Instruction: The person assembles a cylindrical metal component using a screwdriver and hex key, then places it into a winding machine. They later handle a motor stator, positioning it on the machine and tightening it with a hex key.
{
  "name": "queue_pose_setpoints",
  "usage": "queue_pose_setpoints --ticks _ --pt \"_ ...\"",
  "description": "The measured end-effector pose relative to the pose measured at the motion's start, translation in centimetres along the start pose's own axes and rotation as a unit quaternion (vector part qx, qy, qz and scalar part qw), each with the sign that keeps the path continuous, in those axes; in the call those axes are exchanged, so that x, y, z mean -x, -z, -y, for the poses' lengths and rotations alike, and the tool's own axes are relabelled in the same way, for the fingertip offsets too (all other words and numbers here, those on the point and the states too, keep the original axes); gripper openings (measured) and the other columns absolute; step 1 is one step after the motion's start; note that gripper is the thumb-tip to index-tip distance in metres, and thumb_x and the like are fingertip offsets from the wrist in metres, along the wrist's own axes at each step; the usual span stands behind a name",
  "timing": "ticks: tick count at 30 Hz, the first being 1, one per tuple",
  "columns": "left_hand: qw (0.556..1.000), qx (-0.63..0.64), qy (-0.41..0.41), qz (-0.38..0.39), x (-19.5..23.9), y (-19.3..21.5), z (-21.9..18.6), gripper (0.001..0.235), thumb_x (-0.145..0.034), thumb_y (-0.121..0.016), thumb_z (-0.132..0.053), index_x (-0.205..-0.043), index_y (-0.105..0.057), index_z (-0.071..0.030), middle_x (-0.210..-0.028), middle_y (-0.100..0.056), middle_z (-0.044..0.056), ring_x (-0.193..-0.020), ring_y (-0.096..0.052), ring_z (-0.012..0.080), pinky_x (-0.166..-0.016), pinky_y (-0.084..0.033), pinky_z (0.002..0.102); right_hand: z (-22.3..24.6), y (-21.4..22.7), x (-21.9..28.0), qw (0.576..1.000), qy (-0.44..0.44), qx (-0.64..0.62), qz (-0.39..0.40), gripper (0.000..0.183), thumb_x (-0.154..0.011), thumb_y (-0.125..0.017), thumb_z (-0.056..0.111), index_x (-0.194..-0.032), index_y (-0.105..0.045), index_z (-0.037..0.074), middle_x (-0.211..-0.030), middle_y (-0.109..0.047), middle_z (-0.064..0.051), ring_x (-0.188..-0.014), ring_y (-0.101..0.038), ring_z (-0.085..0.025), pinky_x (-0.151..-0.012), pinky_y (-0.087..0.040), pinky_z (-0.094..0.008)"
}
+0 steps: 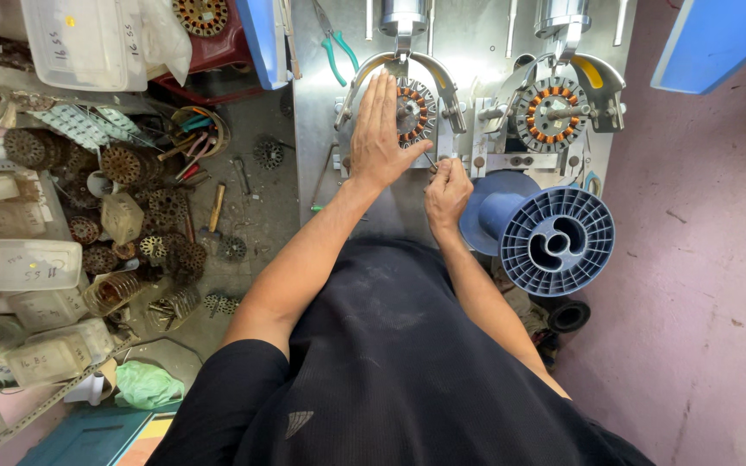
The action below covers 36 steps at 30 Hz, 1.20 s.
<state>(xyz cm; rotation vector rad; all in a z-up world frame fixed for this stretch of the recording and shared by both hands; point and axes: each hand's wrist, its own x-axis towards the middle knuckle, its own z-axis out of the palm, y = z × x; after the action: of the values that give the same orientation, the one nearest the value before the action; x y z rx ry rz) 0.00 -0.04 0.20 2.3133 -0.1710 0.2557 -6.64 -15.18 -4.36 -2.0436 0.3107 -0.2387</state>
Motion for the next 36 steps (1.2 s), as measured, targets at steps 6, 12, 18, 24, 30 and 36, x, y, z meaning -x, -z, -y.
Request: queue_pose_setpoints --ticks 6,12,18,24,30,36 --pt "1.0 0.001 0.007 0.011 -0.4 0.5 -0.5 0.123 -0.066 -0.097 -0.043 -0.156 -0.027 0.004 -0.163 -0.03 0.026 -0.155 -0.024 0.0398 -0.128 -0.024 0.045 -0.8 -1.5 -0.9 0.99 -0.107 -0.088 -0.029 0.031 -0.107 -0.05 0.015 -0.084 -0.062 -0.002 -0.068 -0.066 -0.009 -0.046 -0.06 -0.014 -0.044 -0.045 -0.032" --pt "0.993 0.101 0.019 -0.061 2.0 1.2 0.1 0.083 -0.09 -0.083 -0.025 -0.154 -0.038 0.002 -0.163 -0.038 0.022 -0.154 -0.038 0.0382 -0.128 -0.034 0.044 -0.7 -0.4 0.2 0.999 0.025 -0.003 -0.047 0.03 -0.112 -0.051 0.018 -0.09 -0.06 0.0 -0.07 -0.064 -0.01 -0.056 -0.062 -0.018 -0.053 -0.048 -0.034" --pt "0.913 0.285 0.276 -0.091 8.1 -2.5 2.2 0.033 -0.101 -0.061 -0.014 -0.127 -0.056 0.005 -0.122 -0.061 0.022 -0.09 -0.07 0.0263 -0.062 -0.062 0.031 -2.1 0.9 2.4 0.994 -0.082 -0.064 -0.019 0.03 -0.108 -0.054 0.02 -0.09 -0.063 -0.002 -0.073 -0.064 -0.011 -0.054 -0.065 -0.017 -0.049 -0.05 -0.032" --pt "0.756 0.502 0.419 0.032 4.8 -8.7 7.3 0.018 -0.094 -0.065 -0.006 -0.104 -0.067 0.008 -0.087 -0.076 0.016 -0.059 -0.073 0.0221 -0.049 -0.059 0.032 -6.5 -1.8 1.8 0.868 -0.342 -0.348 0.089 0.033 -0.107 -0.055 0.024 -0.096 -0.065 -0.005 -0.076 -0.064 -0.011 -0.059 -0.068 -0.022 -0.049 -0.054 -0.03" --pt "0.768 0.473 0.431 -0.003 3.5 -9.8 6.6 0.013 -0.093 -0.06 0.002 -0.093 -0.073 0.006 -0.08 -0.076 0.015 -0.064 -0.075 0.0214 -0.052 -0.06 0.033 -7.7 -2.4 1.0 0.828 -0.395 -0.382 0.117 0.033 -0.106 -0.054 0.024 -0.099 -0.063 -0.007 -0.078 -0.065 -0.012 -0.064 -0.072 -0.025 -0.054 -0.058 -0.031" --pt "0.741 0.464 0.484 -0.042 2.8 -9.1 5.0 0.015 -0.094 -0.056 0.002 -0.093 -0.071 0.004 -0.08 -0.075 0.013 -0.061 -0.073 0.0218 -0.051 -0.061 0.034 -6.2 -2.1 1.2 0.816 -0.405 -0.388 0.138 0.021 -0.103 -0.063 0.016 -0.094 -0.061 -0.003 -0.08 -0.066 -0.011 -0.067 -0.072 -0.023 -0.06 -0.061 -0.031"
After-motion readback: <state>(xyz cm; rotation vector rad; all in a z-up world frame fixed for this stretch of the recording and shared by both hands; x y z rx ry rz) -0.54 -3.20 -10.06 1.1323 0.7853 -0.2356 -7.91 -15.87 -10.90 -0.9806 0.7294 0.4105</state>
